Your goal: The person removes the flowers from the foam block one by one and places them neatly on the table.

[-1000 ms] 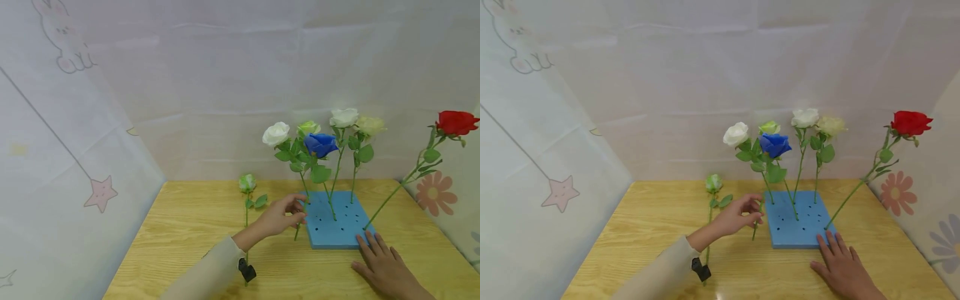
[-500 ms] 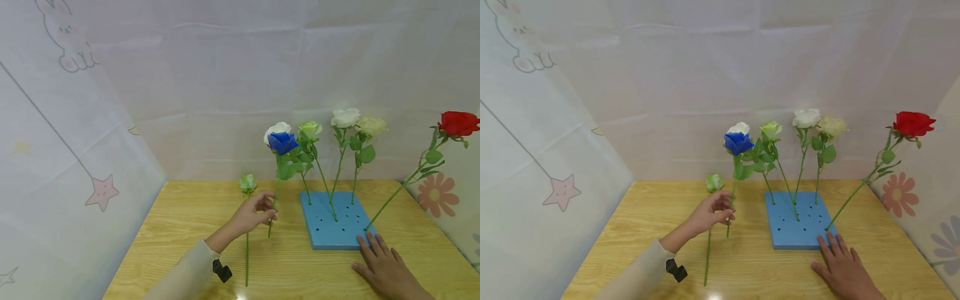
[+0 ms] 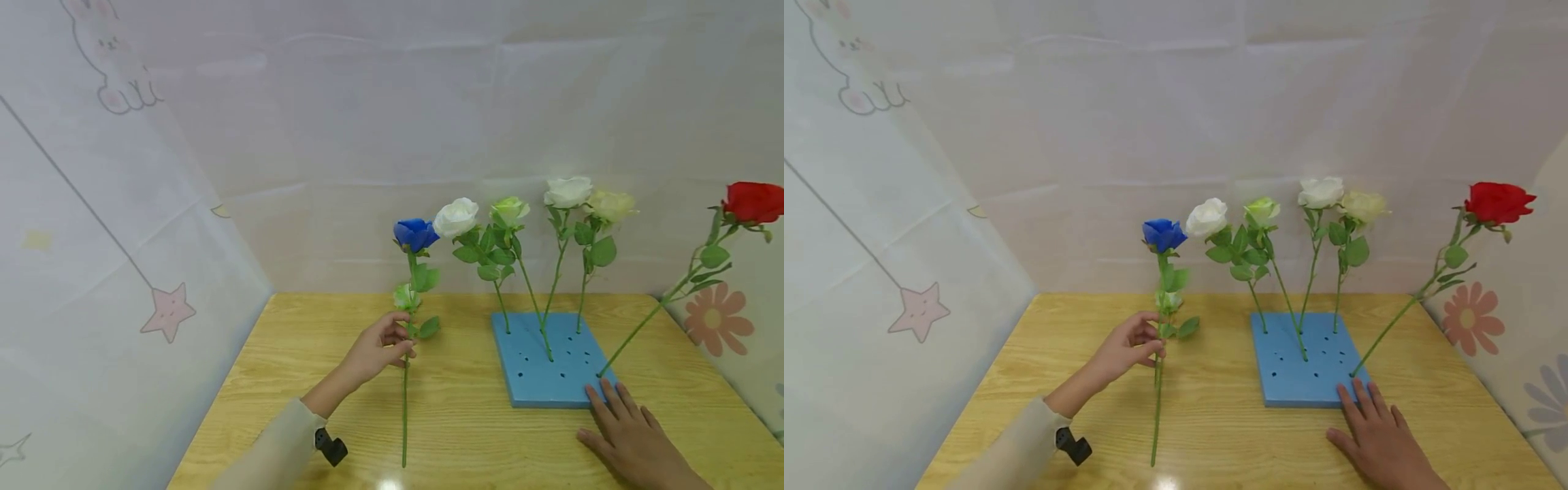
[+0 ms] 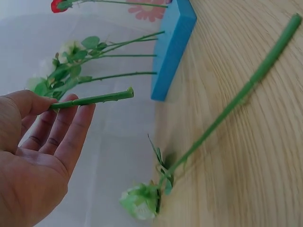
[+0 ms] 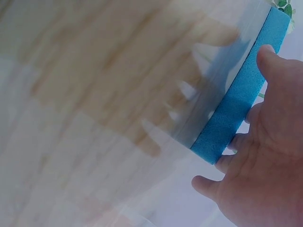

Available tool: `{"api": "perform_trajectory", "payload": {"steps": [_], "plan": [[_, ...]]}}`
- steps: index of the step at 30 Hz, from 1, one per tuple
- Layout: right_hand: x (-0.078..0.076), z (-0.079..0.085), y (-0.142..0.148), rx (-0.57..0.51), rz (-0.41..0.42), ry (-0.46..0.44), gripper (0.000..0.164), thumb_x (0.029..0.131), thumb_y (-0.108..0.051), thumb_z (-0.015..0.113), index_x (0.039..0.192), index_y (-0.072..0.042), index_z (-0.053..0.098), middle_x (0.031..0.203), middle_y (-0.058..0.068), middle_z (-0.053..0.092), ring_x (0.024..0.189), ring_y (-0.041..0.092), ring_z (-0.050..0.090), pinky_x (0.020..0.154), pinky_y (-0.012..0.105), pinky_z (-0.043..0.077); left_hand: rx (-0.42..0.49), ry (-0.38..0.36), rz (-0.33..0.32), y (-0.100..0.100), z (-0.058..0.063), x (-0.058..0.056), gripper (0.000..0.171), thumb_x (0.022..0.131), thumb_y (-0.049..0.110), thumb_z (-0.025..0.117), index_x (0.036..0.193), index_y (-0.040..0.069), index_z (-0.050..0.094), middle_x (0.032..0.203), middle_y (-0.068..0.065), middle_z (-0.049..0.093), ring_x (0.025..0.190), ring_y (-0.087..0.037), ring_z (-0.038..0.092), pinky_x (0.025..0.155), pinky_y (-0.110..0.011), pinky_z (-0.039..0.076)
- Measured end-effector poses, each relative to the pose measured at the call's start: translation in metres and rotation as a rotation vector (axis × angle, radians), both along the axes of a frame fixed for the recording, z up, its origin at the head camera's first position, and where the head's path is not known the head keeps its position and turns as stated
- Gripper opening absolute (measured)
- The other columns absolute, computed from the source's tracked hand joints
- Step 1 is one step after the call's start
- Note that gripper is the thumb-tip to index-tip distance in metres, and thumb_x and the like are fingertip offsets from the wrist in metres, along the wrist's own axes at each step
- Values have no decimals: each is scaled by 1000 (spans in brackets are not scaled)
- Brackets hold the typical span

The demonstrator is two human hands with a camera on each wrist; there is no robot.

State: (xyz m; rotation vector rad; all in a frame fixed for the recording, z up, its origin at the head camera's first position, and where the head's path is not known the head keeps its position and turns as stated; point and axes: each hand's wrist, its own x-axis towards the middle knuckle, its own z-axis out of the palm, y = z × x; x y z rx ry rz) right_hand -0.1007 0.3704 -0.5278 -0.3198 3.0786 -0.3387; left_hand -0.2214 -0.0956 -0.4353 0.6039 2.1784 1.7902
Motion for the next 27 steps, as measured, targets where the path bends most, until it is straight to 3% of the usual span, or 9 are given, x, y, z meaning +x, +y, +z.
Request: {"api": "perform_trajectory", "payload": {"steps": [8,14,21,27], "plan": [[0,-1,2,-1,2,7,84,101,-57,53,160,-3,27,158,33,29,148,53,15,98,81,28,-21,-36,65,-26,-11,-2,48,101,17,66,144,15,47,112,-12,61,97,-27,70,81,-57,59],[1,-1,2,7,12,23,82,101,-55,55,159,-2,29,158,32,31,147,53,20,95,81,31,-28,-78,96,-42,-18,-4,50,101,13,65,147,12,45,113,-14,60,101,-34,69,83,-59,58],[0,0,1,-1,2,3,82,101,-55,55,159,-2,30,158,33,30,147,54,19,95,82,29,-42,-102,110,-54,-28,-7,49,101,15,65,146,13,46,114,-16,60,101,-33,69,79,-52,61],[-1,1,0,-1,-3,-7,83,101,-56,54,159,-2,29,158,33,29,147,54,17,95,82,30,-41,-123,126,-60,-34,-8,49,101,16,66,146,13,45,112,-14,59,104,-41,67,80,-57,59]]}}
